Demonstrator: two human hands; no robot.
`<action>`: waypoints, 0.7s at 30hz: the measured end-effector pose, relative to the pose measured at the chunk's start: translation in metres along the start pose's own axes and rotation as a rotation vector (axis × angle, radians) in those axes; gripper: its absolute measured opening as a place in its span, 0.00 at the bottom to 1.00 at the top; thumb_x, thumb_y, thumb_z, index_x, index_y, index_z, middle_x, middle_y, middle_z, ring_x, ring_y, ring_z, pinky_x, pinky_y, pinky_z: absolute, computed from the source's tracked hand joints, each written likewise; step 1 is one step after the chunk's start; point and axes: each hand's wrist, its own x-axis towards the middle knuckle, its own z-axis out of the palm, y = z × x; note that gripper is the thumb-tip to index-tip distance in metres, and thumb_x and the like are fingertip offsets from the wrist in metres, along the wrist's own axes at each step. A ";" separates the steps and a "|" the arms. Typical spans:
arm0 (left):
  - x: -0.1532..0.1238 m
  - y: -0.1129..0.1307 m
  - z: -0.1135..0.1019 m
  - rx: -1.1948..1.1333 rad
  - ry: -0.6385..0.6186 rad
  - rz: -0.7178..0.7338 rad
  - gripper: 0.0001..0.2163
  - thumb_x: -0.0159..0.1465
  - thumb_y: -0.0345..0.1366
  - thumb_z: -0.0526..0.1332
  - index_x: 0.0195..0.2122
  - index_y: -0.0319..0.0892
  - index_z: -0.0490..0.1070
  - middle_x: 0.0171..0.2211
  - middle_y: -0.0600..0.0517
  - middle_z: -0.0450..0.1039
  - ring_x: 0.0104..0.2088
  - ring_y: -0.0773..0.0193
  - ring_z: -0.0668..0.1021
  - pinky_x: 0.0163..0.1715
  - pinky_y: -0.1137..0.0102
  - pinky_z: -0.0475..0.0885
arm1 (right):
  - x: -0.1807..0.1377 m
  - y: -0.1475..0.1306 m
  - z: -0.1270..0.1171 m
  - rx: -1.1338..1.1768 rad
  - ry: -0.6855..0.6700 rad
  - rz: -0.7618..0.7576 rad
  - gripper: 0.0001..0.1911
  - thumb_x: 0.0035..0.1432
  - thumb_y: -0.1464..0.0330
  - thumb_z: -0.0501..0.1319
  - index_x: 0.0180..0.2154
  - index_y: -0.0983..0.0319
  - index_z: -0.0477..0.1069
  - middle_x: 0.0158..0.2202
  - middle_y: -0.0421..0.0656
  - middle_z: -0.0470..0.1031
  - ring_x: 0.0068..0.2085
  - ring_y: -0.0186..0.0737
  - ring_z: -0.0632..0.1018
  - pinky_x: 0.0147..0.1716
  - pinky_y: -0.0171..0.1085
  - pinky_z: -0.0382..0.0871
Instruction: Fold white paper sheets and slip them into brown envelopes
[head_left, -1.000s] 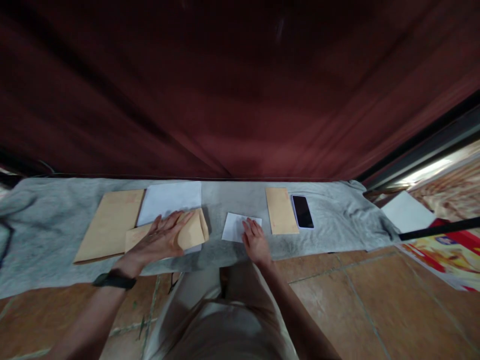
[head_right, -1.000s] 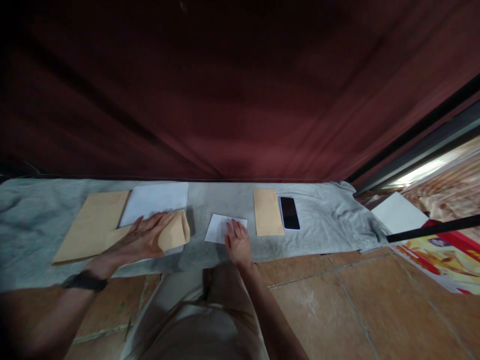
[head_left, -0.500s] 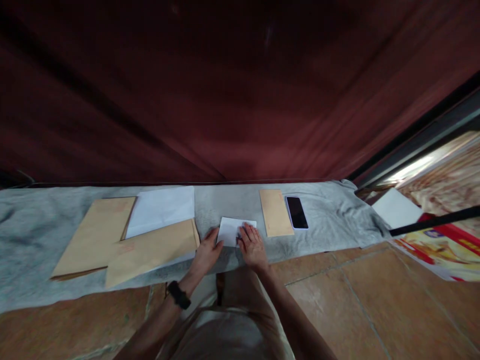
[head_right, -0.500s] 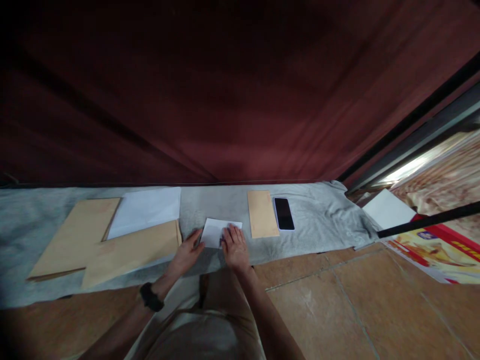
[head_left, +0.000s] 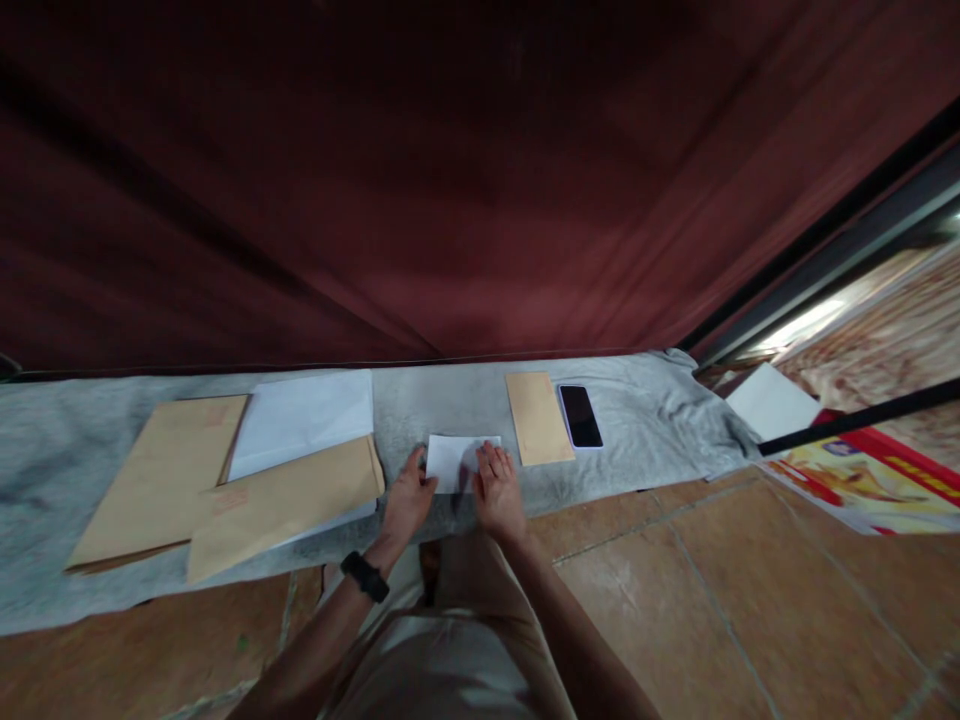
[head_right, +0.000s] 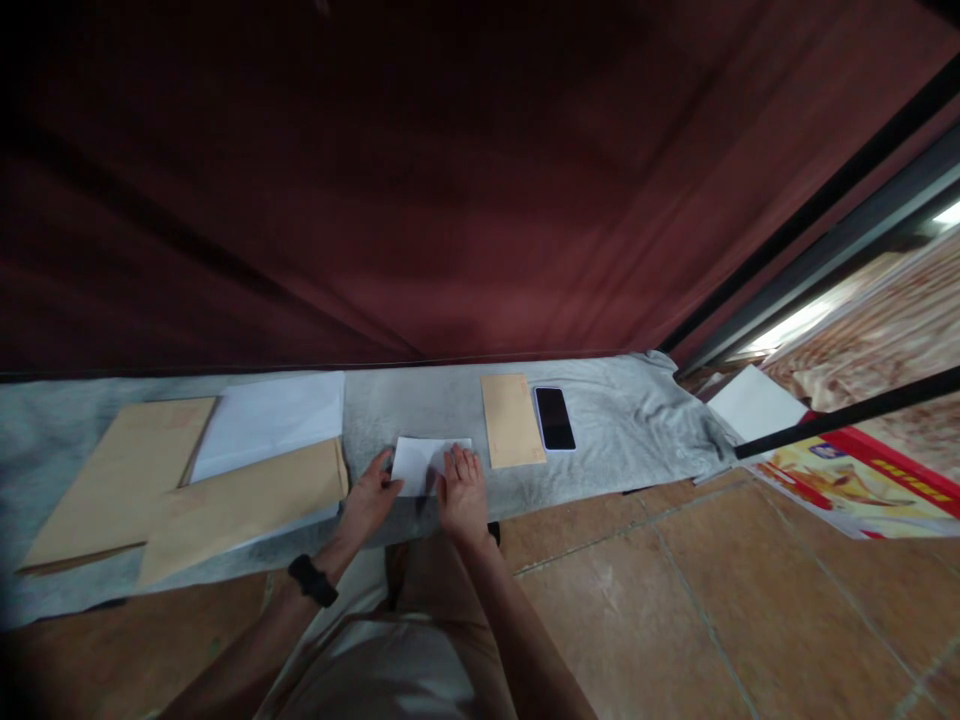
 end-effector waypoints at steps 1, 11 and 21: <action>-0.004 0.001 0.000 0.026 0.011 0.009 0.27 0.64 0.32 0.57 0.65 0.37 0.59 0.40 0.46 0.80 0.40 0.56 0.83 0.42 0.64 0.76 | 0.003 -0.004 0.002 0.001 -0.004 -0.002 0.24 0.70 0.68 0.51 0.64 0.65 0.64 0.68 0.52 0.63 0.70 0.50 0.60 0.67 0.53 0.56; -0.025 0.012 0.014 0.406 0.162 0.417 0.23 0.71 0.33 0.47 0.65 0.36 0.62 0.61 0.37 0.68 0.63 0.51 0.71 0.62 0.54 0.66 | 0.007 -0.016 0.018 -0.046 -0.105 -0.021 0.26 0.71 0.65 0.51 0.67 0.64 0.60 0.71 0.51 0.56 0.70 0.50 0.59 0.68 0.52 0.53; -0.018 -0.005 0.044 0.458 0.161 0.416 0.30 0.71 0.41 0.48 0.71 0.31 0.50 0.71 0.35 0.51 0.72 0.47 0.53 0.69 0.48 0.53 | 0.008 0.003 0.014 -0.028 -0.075 -0.065 0.27 0.70 0.67 0.50 0.68 0.65 0.59 0.69 0.51 0.61 0.69 0.47 0.61 0.67 0.50 0.55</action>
